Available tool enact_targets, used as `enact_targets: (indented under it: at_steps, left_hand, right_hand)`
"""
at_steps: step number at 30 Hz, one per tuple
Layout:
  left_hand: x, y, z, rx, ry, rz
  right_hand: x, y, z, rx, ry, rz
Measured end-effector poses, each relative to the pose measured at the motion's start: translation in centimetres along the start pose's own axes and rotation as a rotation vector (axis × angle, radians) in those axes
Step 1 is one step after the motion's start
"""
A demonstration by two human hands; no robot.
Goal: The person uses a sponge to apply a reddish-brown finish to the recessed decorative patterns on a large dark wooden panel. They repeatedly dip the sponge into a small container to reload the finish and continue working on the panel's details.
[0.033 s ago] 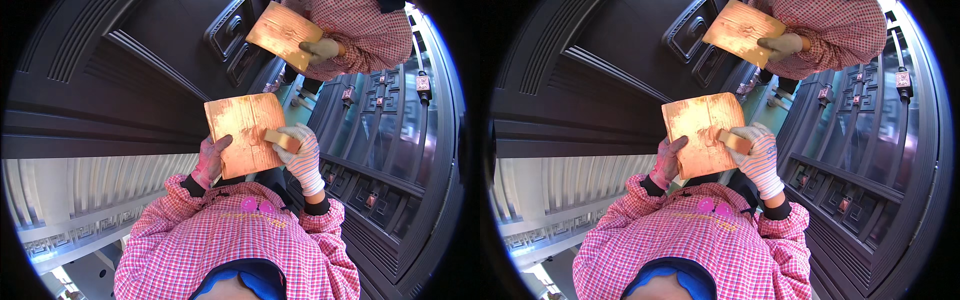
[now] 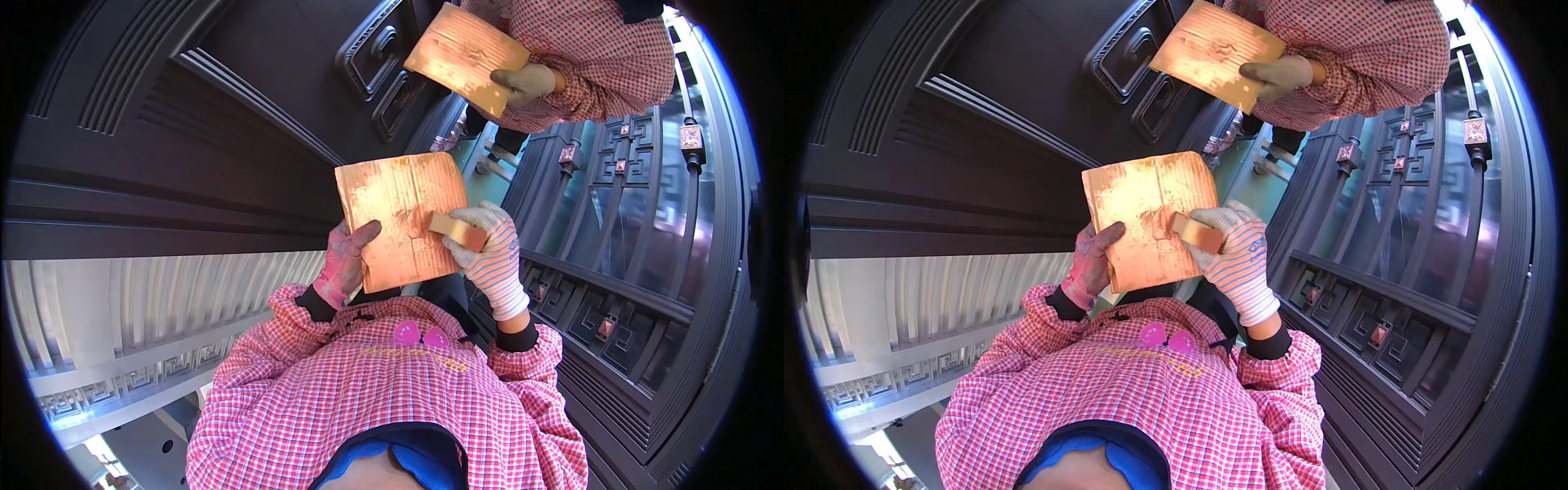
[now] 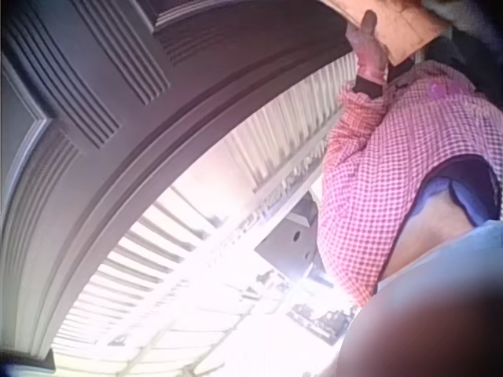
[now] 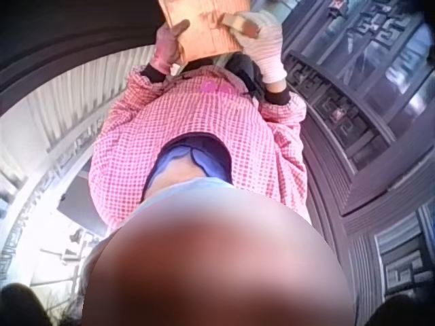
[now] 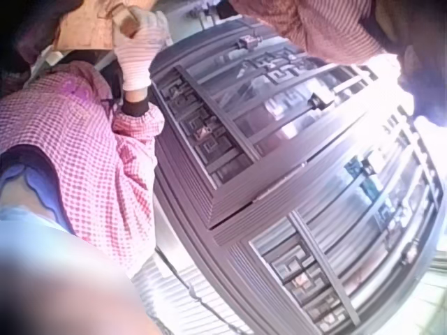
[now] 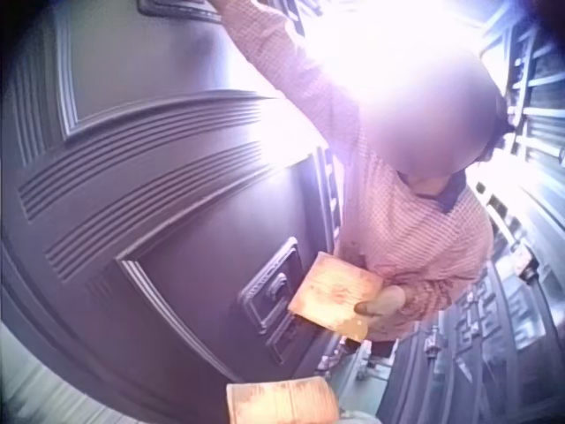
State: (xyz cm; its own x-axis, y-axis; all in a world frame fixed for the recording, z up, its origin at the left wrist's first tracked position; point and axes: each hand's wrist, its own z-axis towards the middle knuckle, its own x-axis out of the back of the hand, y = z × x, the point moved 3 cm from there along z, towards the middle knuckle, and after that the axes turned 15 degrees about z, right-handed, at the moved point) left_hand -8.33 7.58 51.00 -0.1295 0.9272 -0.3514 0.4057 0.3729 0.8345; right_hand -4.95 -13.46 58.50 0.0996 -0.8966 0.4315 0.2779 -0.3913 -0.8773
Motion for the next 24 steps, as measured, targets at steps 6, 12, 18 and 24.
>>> enact_targets:
  at_steps: [6,12,18,24]
  left_hand:
    - [0.5,0.0,0.5,-0.003,0.070,0.003]
    - [-0.2,0.8,0.0,-0.032,0.162,0.009]
    - [2.6,-2.9,-0.5,0.087,0.220,0.022]
    - [7.1,-7.4,-0.2,0.270,0.200,0.059]
  right_hand:
    - [-1.0,1.6,1.4,0.187,-0.164,-0.154]
    - [-1.2,3.4,3.6,0.193,-0.361,-0.216]
    - [-2.3,3.7,7.3,0.108,-0.080,0.192]
    - [-10.0,4.4,11.5,-0.227,0.273,0.888]
